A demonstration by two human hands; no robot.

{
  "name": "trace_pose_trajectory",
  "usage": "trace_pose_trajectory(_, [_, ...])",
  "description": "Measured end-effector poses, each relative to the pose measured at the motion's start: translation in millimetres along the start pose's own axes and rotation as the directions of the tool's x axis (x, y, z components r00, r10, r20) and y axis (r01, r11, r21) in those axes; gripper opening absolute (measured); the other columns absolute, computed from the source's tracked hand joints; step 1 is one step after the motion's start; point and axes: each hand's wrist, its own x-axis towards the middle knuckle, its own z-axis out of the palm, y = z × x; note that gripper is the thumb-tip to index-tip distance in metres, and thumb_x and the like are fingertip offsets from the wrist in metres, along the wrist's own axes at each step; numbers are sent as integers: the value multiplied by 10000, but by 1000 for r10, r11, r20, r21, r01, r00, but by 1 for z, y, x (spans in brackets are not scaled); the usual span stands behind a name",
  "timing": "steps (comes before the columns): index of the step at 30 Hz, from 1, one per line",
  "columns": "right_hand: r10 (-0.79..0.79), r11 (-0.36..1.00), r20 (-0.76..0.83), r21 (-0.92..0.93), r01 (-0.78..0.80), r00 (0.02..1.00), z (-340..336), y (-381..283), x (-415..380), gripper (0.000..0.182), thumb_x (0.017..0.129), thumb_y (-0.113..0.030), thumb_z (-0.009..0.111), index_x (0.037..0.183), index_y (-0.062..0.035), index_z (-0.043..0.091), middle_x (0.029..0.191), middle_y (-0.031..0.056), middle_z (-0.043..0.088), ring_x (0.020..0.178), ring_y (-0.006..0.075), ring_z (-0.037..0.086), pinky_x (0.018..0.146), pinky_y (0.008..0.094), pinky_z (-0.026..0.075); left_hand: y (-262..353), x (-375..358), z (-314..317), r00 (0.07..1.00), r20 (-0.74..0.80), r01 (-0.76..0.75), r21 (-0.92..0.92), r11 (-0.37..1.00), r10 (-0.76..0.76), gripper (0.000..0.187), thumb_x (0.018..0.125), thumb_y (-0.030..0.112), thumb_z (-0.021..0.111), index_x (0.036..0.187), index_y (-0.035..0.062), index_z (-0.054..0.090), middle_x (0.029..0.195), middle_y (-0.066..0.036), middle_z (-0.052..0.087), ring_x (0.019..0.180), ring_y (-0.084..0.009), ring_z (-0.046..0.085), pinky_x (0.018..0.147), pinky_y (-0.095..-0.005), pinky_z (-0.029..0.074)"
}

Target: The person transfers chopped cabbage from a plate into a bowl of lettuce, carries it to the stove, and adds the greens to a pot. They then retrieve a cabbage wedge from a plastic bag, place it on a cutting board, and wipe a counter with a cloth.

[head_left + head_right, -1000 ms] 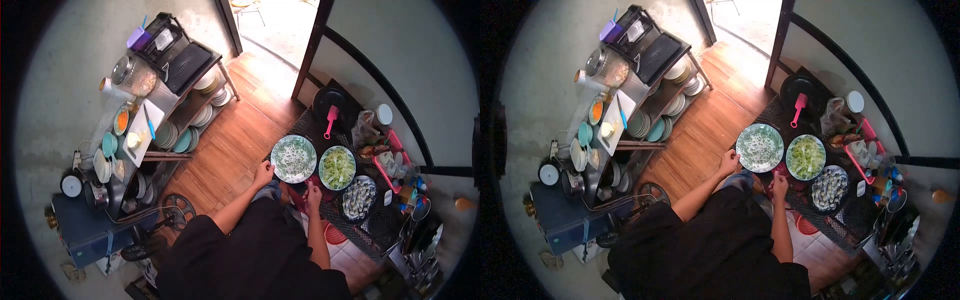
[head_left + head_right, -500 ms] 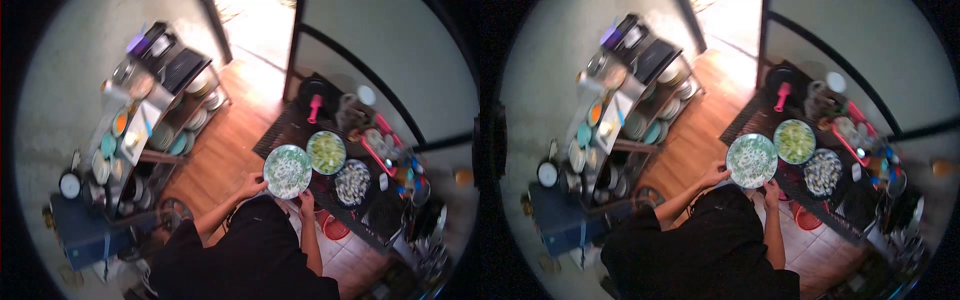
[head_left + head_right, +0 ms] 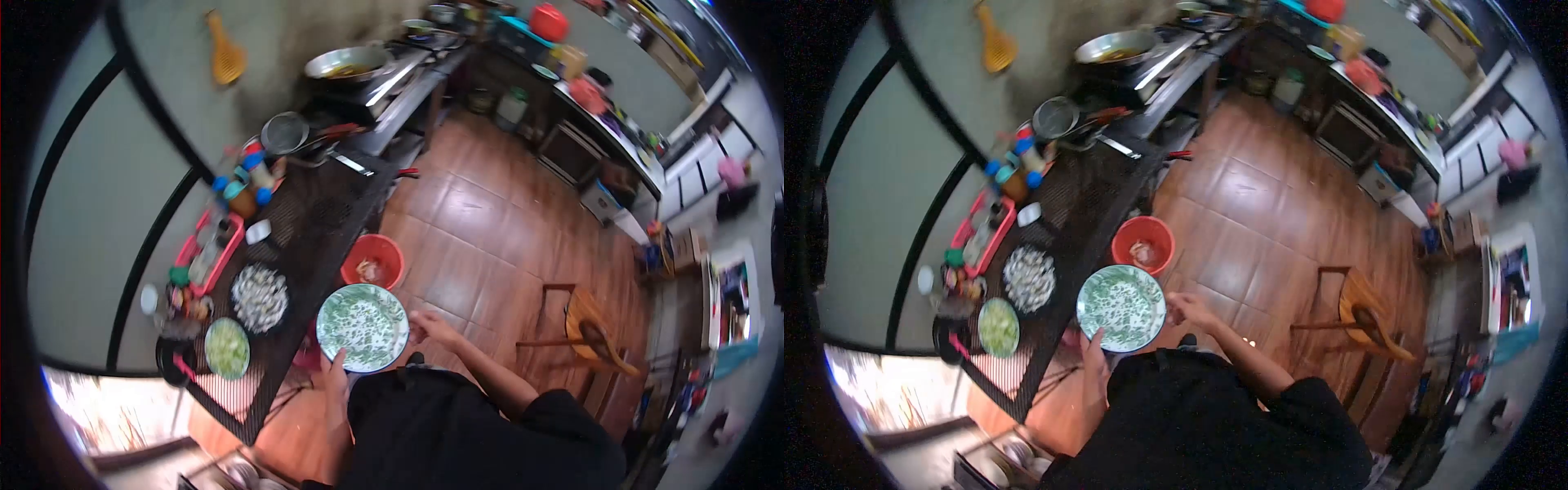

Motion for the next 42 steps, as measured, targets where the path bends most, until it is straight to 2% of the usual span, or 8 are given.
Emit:
trace_pose_trajectory(3, [7, 995, -537, 89, 49, 844, -65, 15, -25, 349, 1005, -375, 556, 794, -97, 567, 617, -5, 507, 522, 120, 517, 470, 281, 428, 27, 28, 71, 967, 137, 191, 158, 969, -213, 443, 949, 57, 573, 1372, 4, 450, 1306, -120, 579, 1164, -204, 570, 991, -339, 451])
trace_pose_trajectory(6, [80, 933, -657, 314, 175, 749, -131, 26, -77, 399, 1002, -390, 557, 706, -131, 492, 586, -20, 442, 486, 112, 453, 438, 281, 372, 11, 50, 133, 929, 331, 99, 208, 973, -165, 434, 955, 39, 561, 1372, -16, 451, 1299, -113, 585, 1166, -198, 575, 996, -336, 446])
trace_pose_trajectory(11, [69, 910, -806, 292, 294, 587, -149, 33, -102, 329, 1017, -363, 533, 945, -55, 624, 665, 37, 594, 575, 151, 588, 530, 262, 474, 0, 72, 205, 854, 447, 172, 237, 956, -265, 417, 964, 46, 555, 1365, -21, 460, 1286, -108, 592, 1129, -203, 600, 974, -351, 467])
trace_pose_trajectory(12, [73, 889, -788, 329, 318, 611, -140, 15, -105, 345, 1021, -359, 523, 1076, -34, 626, 732, 79, 655, 651, 173, 653, 598, 266, 527, -6, 78, 215, 843, 466, 174, 239, 955, -270, 417, 964, 46, 555, 1365, -21, 460, 1286, -108, 592, 1129, -203, 600, 974, -351, 467])
trace_pose_trajectory(20, [202, 842, -748, 463, 277, 633, -198, -22, -20, 400, 997, -440, 543, 824, -79, 539, 642, 54, 558, 564, 195, 603, 602, 359, 562, -30, 156, 305, 787, 548, 119, 317, 941, -284, 433, 969, 39, 551, 1379, -28, 434, 1299, -95, 575, 1196, -188, 544, 1032, -337, 404])
trace_pose_trajectory(28, [32, 891, -554, 392, 227, 832, -258, -162, 75, 419, 997, -356, 571, 1253, -26, 531, 1047, 54, 654, 899, 138, 647, 744, 341, 567, -7, 255, 446, 679, 620, 155, 402, 902, -393, 386, 1009, 109, 532, 1356, -25, 430, 1272, -107, 586, 1129, -181, 584, 954, -325, 484])
trace_pose_trajectory(40, [77, 794, -817, 397, 460, 571, -419, -225, 119, 406, 949, -174, 587, 1323, -36, 513, 1162, 93, 653, 995, 204, 658, 860, 424, 541, -58, 346, 669, 362, 710, 6, 647, 763, -605, 417, 1006, 255, 584, 1325, 3, 493, 1175, -89, 637, 1055, -163, 610, 876, -308, 513])
trace_pose_trajectory(42, [90, 781, -822, 408, 472, 562, -467, -239, 126, 388, 952, -154, 576, 1312, -18, 523, 1168, 106, 653, 1007, 210, 655, 875, 437, 536, -78, 361, 711, 268, 679, -62, 720, 691, -683, 534, 1023, 385, 507, 1415, 36, 405, 1138, -140, 639, 934, -237, 687, 716, -364, 607])
